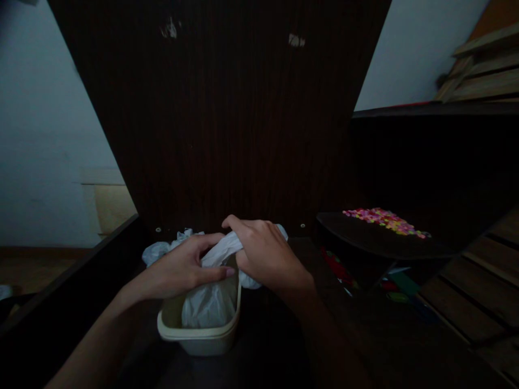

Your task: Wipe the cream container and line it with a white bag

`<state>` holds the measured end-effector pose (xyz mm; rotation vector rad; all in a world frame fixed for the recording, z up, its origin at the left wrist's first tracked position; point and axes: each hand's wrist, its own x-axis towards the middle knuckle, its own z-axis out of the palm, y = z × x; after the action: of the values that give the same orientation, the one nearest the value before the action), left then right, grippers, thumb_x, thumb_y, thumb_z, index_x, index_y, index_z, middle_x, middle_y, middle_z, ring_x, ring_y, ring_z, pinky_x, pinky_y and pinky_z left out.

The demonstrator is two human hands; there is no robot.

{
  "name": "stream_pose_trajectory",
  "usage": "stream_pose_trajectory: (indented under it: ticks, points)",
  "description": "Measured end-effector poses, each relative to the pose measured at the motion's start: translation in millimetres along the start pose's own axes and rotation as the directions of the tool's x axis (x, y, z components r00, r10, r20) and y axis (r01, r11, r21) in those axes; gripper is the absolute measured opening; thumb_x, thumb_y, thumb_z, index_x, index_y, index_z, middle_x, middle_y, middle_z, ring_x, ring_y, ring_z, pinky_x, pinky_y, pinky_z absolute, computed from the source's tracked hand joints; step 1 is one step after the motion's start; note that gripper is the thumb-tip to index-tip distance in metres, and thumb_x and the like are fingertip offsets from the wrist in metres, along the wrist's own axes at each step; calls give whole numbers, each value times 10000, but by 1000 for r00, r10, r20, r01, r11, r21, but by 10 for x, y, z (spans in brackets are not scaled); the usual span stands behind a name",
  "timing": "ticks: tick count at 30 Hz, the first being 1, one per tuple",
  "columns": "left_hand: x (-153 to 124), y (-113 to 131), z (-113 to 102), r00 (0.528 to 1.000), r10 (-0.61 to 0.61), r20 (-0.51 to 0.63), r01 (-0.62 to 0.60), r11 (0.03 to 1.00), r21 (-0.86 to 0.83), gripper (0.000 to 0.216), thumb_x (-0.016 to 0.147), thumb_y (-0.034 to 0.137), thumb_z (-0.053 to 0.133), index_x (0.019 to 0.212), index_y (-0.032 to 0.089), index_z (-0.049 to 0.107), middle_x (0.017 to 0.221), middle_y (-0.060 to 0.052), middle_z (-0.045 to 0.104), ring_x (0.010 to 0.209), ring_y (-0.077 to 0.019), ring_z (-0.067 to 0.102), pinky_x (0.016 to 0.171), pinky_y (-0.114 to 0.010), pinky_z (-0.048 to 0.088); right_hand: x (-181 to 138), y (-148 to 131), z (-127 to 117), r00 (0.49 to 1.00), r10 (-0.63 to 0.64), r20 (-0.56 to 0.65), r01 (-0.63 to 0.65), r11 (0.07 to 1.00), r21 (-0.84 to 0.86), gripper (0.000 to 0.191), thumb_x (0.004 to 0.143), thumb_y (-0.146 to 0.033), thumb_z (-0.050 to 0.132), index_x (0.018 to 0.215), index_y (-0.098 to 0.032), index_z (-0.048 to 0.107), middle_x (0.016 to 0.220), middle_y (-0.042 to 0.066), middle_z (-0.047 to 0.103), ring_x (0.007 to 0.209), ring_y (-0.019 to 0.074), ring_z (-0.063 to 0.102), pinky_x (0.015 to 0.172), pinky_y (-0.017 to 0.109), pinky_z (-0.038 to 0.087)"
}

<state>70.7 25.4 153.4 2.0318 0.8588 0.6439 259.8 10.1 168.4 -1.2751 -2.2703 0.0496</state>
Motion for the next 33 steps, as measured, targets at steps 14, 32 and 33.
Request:
stream_pose_trajectory:
  ticks: [14,32,33]
  points:
    - [-18,-40,-47,975,79,-209,-61,994,92,414,746,127,653,1140,203,553,844,19,668,819,-186,657,778,-309,491,-101,-4,-119,967,91,238,-160,944,289,479,795,-349,718,1242,-258,573,1028,47,716,895,222,661,718,298,463]
    - [-516,510,371,942,-82,-324,192,926,325,481,1016,518,382,846,187,686,795,-48,712,745,-208,650,674,-307,385,-159,-95,321,857,284,429,-454,26,890,448,730,-348,752,1159,-269,650,972,26,712,875,215,659,771,324,500]
    - [-518,510,417,938,-97,-333,215,916,340,512,1014,534,369,837,184,697,790,-59,716,756,-222,656,685,-318,386,-171,-121,331,858,284,427,-453,31,891,461,732,-367,756,1171,-273,650,972,27,712,881,219,658,776,329,498]
